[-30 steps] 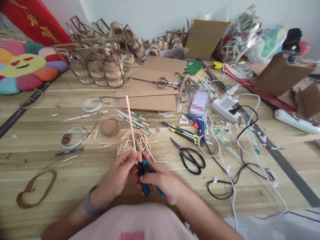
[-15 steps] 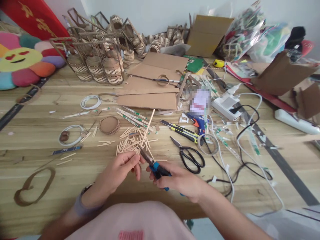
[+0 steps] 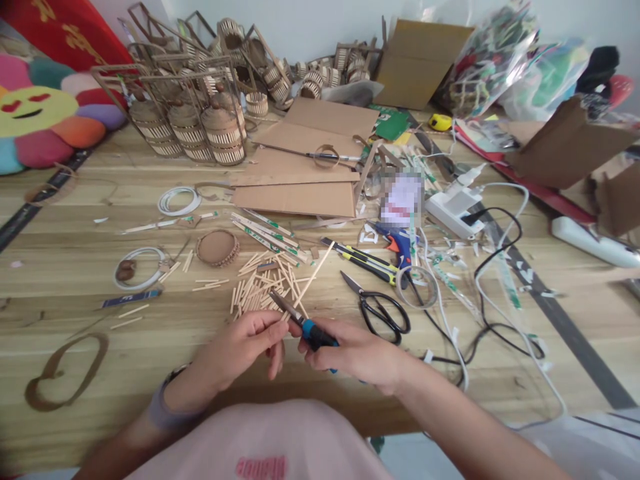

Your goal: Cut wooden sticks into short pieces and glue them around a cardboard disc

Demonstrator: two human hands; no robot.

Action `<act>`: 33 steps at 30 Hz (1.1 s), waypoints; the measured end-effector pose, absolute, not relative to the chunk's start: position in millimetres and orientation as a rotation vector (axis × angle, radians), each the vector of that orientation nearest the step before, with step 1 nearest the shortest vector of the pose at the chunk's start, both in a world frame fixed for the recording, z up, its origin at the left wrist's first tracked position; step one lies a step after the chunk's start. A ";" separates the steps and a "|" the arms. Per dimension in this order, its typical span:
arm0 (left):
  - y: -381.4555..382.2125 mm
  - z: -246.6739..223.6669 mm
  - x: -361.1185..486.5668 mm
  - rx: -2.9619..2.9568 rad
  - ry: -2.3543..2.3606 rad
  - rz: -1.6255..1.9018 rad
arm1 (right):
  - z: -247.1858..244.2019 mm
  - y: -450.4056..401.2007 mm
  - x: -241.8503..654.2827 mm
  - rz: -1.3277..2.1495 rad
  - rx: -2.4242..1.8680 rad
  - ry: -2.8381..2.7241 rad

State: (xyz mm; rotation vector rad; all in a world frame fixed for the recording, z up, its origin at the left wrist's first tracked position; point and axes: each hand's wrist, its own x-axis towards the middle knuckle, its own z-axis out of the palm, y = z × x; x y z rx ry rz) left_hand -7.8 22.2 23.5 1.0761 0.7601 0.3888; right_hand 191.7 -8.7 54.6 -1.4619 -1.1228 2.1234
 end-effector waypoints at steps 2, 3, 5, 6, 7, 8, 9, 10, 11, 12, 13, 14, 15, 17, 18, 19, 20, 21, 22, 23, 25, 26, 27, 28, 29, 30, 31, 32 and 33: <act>21.9 22.5 -7.4 1.050 0.754 0.379 | 54.5 -8.3 192.0 2.135 -1.455 -1.124; 21.8 22.1 -7.2 1.037 0.754 0.374 | 54.3 -8.4 192.3 2.138 -1.450 -1.127; 21.7 21.4 -7.0 1.015 0.749 0.364 | 53.5 -8.6 193.0 2.134 -1.438 -1.138; 21.6 21.1 -7.0 1.008 0.748 0.361 | 53.1 -8.7 193.4 2.128 -1.434 -1.149; 21.6 20.8 -7.2 1.005 0.750 0.361 | 52.7 -8.7 193.7 2.120 -1.434 -1.164; 21.5 20.6 -7.5 1.005 0.753 0.360 | 52.4 -8.6 194.0 2.109 -1.438 -1.184; 21.5 20.3 -7.8 1.005 0.756 0.359 | 52.2 -8.3 194.3 2.099 -1.445 -1.211; 21.4 20.0 -8.1 1.005 0.761 0.358 | 52.1 -8.0 194.5 2.089 -1.450 -1.240; 21.4 19.7 -8.3 1.004 0.765 0.356 | 51.9 -7.6 194.6 2.080 -1.452 -1.268; 21.4 19.5 -8.5 1.003 0.764 0.355 | 51.7 -7.2 194.6 2.072 -1.450 -1.292; 21.4 19.4 -8.5 1.003 0.763 0.353 | 51.4 -7.0 194.6 2.065 -1.446 -1.314; 21.4 19.4 -8.5 1.003 0.765 0.352 | 50.8 -6.8 194.5 2.055 -1.443 -1.335; 21.5 19.6 -8.3 1.003 0.769 0.352 | 50.0 -6.9 194.4 2.043 -1.444 -1.355; 21.5 20.3 -7.9 1.005 0.785 0.345 | 47.6 -7.6 194.1 1.998 -1.465 -1.421; 21.5 20.7 -7.7 1.004 0.797 0.340 | 46.1 -8.1 193.9 1.965 -1.480 -1.468; 21.5 21.1 -7.5 1.004 0.806 0.336 | 44.4 -8.8 193.7 1.927 -1.497 -1.519; 21.5 21.5 -7.4 1.006 0.811 0.332 | 42.7 -9.5 193.5 1.886 -1.509 -1.573; 21.5 21.8 -7.4 1.010 0.814 0.327 | 41.2 -10.1 193.3 1.846 -1.516 -1.625; 21.6 22.0 -7.4 1.015 0.816 0.322 | 40.0 -10.6 193.0 1.808 -1.518 -1.672; 21.7 22.1 -7.5 1.022 0.816 0.319 | 39.2 -10.9 192.6 1.774 -1.515 -1.714; 21.8 21.7 -7.7 1.034 0.817 0.313 | 39.1 -11.2 191.5 1.705 -1.498 -1.785; 21.8 21.4 -7.9 1.035 0.816 0.312 | 39.7 -11.3 190.7 1.674 -1.490 -1.809; 21.8 20.9 -8.1 1.037 0.811 0.311 | 40.5 -11.3 189.7 1.648 -1.487 -1.822; 21.7 20.3 -8.4 1.039 0.804 0.311 | 41.4 -11.4 188.6 1.626 -1.489 -1.829; 21.6 19.6 -8.6 1.043 0.795 0.311 | 42.2 -11.7 187.4 1.605 -1.493 -1.830; 21.5 18.9 -8.8 1.050 0.785 0.309 | 42.6 -12.1 186.3 1.586 -1.496 -1.829; 21.5 18.2 -8.8 1.062 0.777 0.307 | 42.5 -12.5 185.4 1.571 -1.494 -1.829; 21.5 17.6 -8.8 1.077 0.775 0.304 | 41.8 -13.0 184.7 1.560 -1.488 -1.829; 21.6 17.1 -8.7 1.094 0.780 0.303 | 40.5 -13.4 184.4 1.553 -1.486 -1.825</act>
